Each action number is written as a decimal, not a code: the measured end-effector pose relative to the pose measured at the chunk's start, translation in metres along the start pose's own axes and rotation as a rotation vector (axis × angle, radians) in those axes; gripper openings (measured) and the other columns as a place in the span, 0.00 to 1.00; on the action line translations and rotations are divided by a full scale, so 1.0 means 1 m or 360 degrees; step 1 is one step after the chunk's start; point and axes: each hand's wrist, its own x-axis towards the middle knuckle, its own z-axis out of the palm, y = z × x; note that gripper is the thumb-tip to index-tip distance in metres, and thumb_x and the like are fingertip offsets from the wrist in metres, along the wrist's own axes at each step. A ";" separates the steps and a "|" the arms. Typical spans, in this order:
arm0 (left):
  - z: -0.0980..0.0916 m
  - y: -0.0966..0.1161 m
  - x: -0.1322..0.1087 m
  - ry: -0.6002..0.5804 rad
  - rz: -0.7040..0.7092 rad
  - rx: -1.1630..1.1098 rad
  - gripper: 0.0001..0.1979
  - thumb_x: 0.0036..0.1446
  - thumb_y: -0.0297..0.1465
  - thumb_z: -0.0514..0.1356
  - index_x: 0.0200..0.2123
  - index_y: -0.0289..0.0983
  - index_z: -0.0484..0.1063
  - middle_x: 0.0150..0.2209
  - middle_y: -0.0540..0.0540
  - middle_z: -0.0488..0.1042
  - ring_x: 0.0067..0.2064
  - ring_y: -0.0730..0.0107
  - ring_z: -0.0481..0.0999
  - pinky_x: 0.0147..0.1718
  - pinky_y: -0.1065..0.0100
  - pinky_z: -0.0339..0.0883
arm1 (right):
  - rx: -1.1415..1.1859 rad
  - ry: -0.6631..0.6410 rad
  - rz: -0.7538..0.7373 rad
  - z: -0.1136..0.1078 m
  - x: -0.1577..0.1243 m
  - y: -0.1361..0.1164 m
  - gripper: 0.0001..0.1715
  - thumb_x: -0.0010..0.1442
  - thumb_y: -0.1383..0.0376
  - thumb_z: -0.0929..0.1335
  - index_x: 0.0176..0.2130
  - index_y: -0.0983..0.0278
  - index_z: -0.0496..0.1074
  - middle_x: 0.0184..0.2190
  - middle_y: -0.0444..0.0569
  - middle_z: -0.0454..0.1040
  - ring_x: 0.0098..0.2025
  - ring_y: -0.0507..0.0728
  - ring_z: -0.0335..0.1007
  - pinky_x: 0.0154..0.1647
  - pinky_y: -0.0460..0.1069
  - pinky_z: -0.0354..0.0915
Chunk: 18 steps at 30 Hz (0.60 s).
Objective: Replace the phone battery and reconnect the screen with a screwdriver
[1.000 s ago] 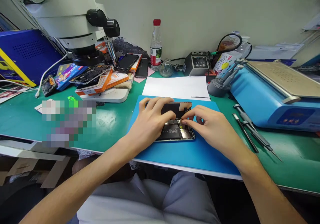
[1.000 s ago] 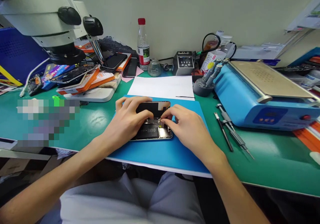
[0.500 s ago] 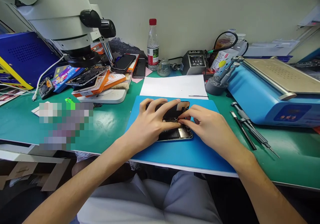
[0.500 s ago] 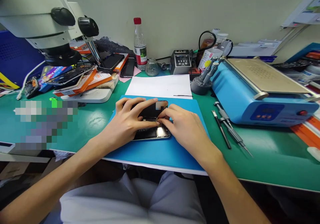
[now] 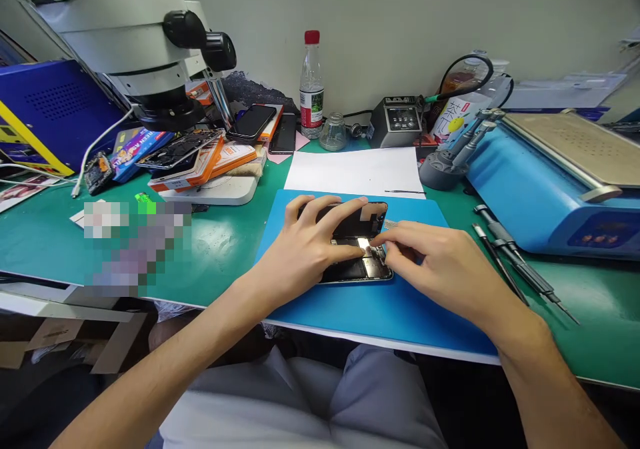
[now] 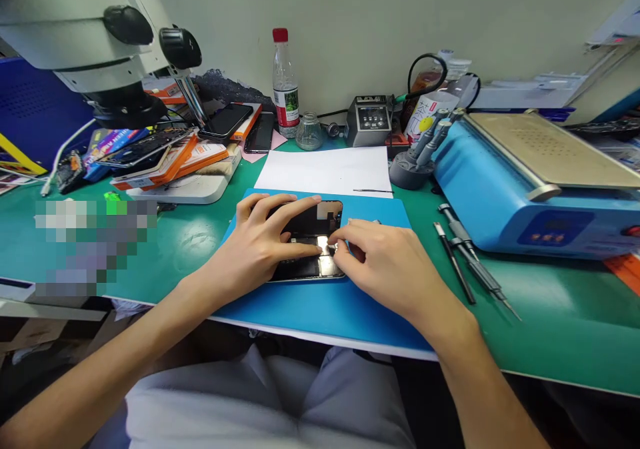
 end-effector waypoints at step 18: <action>-0.003 -0.002 0.000 -0.0051 0.0023 -0.0038 0.20 0.73 0.29 0.60 0.59 0.60 0.78 0.78 0.48 0.56 0.73 0.50 0.59 0.69 0.42 0.52 | -0.0014 0.0003 0.0067 0.000 0.000 -0.001 0.21 0.66 0.66 0.63 0.39 0.56 0.86 0.37 0.43 0.87 0.36 0.61 0.83 0.39 0.56 0.70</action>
